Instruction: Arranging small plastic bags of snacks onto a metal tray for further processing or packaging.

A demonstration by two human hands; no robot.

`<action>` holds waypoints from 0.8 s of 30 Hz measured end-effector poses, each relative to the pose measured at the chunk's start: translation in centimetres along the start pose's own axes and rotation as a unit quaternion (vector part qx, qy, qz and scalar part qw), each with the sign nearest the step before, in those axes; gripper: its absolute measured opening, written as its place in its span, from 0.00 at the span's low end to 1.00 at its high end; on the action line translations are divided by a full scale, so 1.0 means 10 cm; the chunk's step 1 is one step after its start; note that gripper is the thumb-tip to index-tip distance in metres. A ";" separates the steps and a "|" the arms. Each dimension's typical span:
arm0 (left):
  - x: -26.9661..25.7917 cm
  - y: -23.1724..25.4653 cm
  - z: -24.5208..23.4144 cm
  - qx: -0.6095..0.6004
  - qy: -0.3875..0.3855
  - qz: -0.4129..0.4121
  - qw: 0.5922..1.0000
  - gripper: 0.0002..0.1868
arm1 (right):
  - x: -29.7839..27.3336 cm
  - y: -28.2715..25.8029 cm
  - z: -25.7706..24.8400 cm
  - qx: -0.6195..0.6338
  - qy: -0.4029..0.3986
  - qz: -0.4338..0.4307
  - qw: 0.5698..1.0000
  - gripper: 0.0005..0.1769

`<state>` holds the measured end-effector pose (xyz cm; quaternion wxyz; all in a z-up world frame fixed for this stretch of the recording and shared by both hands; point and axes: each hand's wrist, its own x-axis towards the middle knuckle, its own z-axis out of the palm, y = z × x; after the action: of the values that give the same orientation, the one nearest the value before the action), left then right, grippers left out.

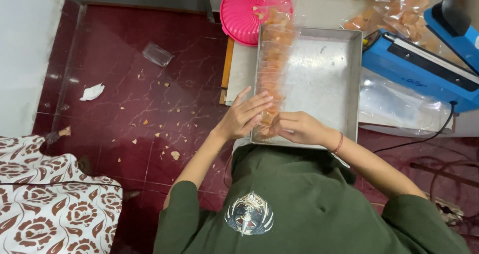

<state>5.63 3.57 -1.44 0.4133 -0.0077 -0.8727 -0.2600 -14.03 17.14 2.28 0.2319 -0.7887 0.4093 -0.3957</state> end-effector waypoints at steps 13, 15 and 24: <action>0.04 0.04 -0.03 0.006 -0.010 0.017 1.000 0.35 | -0.06 -0.50 -0.12 0.329 0.175 0.030 0.927 0.16; 0.05 0.05 -0.03 0.002 -0.009 0.018 1.000 0.34 | -0.08 -0.73 -0.09 0.615 0.125 0.043 0.778 0.25; -0.01 0.03 0.00 0.004 -0.001 0.025 1.000 0.33 | -0.18 -0.36 0.41 0.608 0.071 0.198 0.766 0.26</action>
<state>5.75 3.88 -1.36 0.4188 -0.0284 -0.8738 -0.2455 -9.62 20.78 1.63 0.7061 -0.3545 0.2454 -0.5617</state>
